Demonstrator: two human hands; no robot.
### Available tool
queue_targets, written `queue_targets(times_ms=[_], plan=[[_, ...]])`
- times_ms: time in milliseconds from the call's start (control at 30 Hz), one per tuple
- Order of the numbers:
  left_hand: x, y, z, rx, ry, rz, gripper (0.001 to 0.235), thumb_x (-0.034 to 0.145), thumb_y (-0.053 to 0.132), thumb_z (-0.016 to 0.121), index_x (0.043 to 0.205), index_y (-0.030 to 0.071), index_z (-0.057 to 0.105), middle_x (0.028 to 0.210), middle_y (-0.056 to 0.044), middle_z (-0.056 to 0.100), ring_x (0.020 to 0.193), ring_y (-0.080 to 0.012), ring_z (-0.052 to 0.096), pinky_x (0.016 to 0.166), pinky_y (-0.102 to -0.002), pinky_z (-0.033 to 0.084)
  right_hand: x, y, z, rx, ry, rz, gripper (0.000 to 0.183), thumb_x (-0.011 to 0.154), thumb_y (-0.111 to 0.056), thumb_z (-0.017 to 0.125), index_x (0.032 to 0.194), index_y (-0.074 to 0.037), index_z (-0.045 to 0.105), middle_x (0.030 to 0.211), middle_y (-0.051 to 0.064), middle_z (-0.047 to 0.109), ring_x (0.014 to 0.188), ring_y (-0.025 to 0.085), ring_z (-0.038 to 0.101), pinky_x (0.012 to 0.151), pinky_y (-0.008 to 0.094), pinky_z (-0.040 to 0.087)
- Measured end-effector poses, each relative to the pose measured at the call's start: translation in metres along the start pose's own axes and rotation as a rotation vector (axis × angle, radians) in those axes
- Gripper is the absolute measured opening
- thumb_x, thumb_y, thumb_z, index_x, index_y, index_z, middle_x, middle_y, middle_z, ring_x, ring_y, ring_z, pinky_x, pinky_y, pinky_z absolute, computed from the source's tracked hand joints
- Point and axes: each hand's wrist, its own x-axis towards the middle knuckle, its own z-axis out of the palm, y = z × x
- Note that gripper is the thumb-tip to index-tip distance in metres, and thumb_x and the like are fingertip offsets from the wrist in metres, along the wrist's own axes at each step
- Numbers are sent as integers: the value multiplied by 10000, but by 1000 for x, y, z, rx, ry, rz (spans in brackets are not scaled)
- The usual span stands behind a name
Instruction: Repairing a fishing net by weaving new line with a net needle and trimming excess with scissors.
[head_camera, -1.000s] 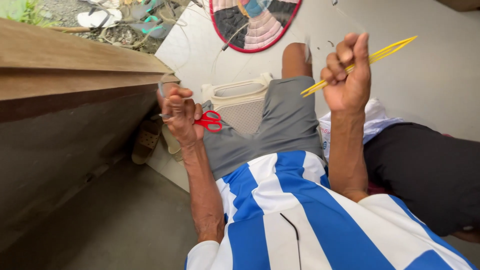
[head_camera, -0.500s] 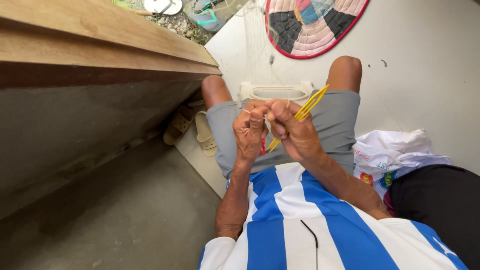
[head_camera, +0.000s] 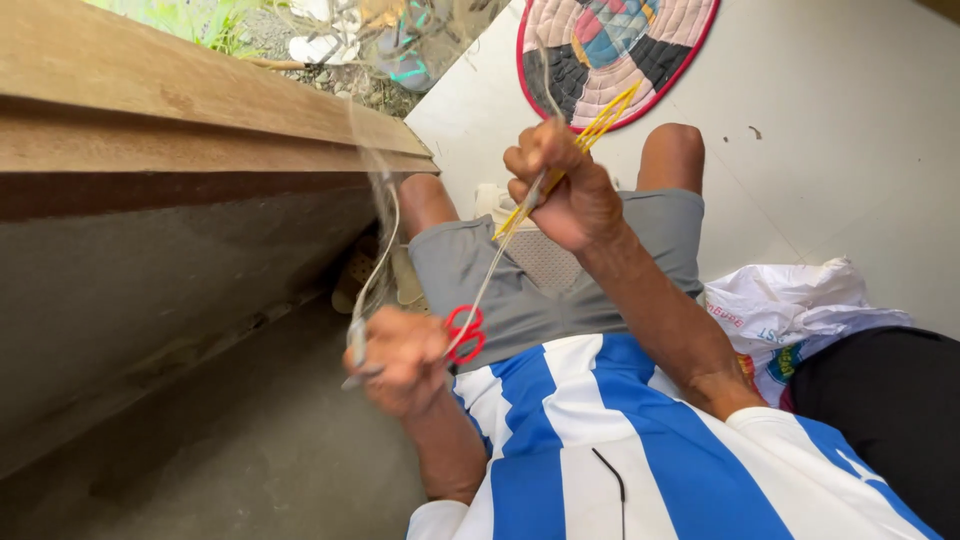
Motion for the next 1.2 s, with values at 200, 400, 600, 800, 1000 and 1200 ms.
queue_targets(times_ms=[200, 400, 600, 800, 1000, 1200], plan=[[18, 93, 26, -263, 79, 172, 250, 976, 214, 575, 726, 215, 576, 859, -42, 755, 505, -34, 192, 405, -203, 230, -3, -66, -49, -5, 102, -176, 219, 971, -359, 823, 904, -269, 635, 817, -121, 510, 758, 71, 351, 641, 226, 294], [-15, 101, -54, 46, 737, 51, 263, 1018, 10, 585, 915, 193, 427, 844, 69, 311, 572, -34, 190, 444, -219, 195, -68, -154, -97, -218, 325, -384, 144, 1052, -457, 769, 1090, -319, 775, 760, -172, 490, 613, -1, 276, 586, 206, 215], [21, -43, -84, -99, 783, -424, 153, 1101, 215, 666, 1159, 81, 710, 930, -61, 749, 479, -9, 319, 427, -167, 318, -97, -200, -58, -388, 856, -838, 471, 808, -474, 884, 1040, -85, 757, 621, -90, 206, 518, 67, 181, 463, 285, 181], [57, -142, -119, -279, 779, -471, 191, 1058, 193, 715, 1157, 41, 772, 771, -80, 745, 448, -49, 403, 411, -213, 337, -116, -235, -72, -393, 802, -892, 480, 829, -418, 890, 1086, -27, 782, 604, -46, 282, 491, 108, 245, 465, 311, 215], [63, -140, -68, -116, 587, -564, 254, 1082, 305, 666, 1182, 73, 689, 719, 11, 532, 559, -42, 448, 432, -215, 317, -133, -294, -147, -284, 615, -853, 350, 927, -320, 902, 1139, -66, 788, 582, -81, 215, 485, 87, 190, 463, 301, 180], [28, -152, -27, -72, 490, -649, 200, 1079, 265, 683, 1103, 66, 689, 681, -11, 489, 538, -85, 406, 413, -243, 363, -143, -356, -191, -136, 317, -431, 166, 1140, -319, 646, 1033, -199, 685, 629, -124, 143, 625, 58, 66, 610, 221, 70]])
